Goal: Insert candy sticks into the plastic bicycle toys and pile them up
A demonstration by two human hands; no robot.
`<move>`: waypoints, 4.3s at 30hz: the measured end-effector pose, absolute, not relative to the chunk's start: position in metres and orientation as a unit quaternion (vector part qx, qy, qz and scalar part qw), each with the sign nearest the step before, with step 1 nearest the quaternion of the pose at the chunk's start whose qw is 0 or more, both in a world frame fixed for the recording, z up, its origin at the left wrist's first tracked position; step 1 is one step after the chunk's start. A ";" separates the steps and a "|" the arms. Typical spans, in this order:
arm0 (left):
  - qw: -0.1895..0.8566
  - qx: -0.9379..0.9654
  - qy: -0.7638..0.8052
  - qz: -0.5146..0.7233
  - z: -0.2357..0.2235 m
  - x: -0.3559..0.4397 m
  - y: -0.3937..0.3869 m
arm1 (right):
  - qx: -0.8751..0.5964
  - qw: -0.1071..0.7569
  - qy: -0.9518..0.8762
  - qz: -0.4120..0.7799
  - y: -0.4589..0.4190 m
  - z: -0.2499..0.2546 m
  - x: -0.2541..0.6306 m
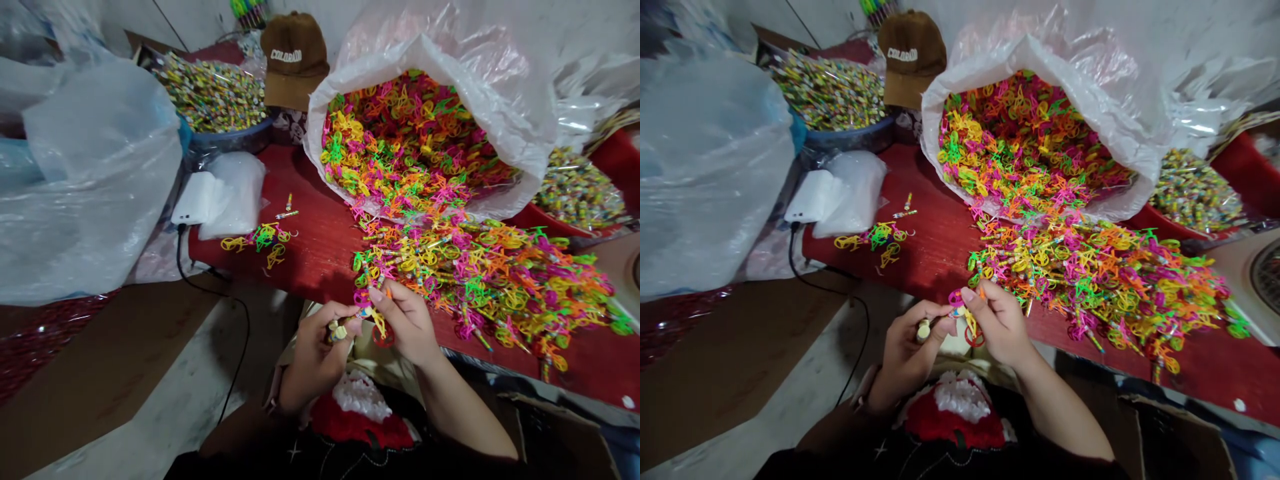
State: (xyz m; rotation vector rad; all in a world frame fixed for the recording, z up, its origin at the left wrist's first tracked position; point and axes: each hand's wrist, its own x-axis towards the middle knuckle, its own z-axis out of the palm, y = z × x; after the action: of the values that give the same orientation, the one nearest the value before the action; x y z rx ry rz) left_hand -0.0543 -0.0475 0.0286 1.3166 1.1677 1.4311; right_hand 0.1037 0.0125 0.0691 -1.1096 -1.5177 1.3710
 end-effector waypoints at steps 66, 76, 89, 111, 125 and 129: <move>0.318 0.538 0.655 0.424 -0.017 -0.090 0.003 | -0.443 0.429 -0.515 0.595 0.089 0.071 0.123; 0.460 0.476 0.511 0.549 0.018 -0.035 -0.031 | -0.410 0.479 -0.491 0.602 0.026 0.061 0.104; 0.482 0.389 0.472 0.628 0.016 -0.017 -0.036 | -0.408 0.517 -0.484 0.576 0.006 0.068 0.101; 0.399 0.506 0.443 0.624 0.038 -0.033 -0.039 | -0.411 0.431 -0.538 0.597 0.009 0.072 0.107; 0.349 0.506 0.590 0.523 -0.008 -0.054 -0.023 | -0.447 0.323 -0.696 0.461 0.066 0.055 0.093; 0.264 0.526 0.623 0.515 -0.034 -0.069 -0.001 | -0.485 0.221 -0.808 0.251 0.137 0.077 0.101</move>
State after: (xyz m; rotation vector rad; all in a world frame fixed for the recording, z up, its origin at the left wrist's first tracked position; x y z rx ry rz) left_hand -0.0690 -0.0013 -0.0335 1.4208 1.6842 1.3925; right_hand 0.1012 0.1374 0.0774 -1.3413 -2.2325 0.6936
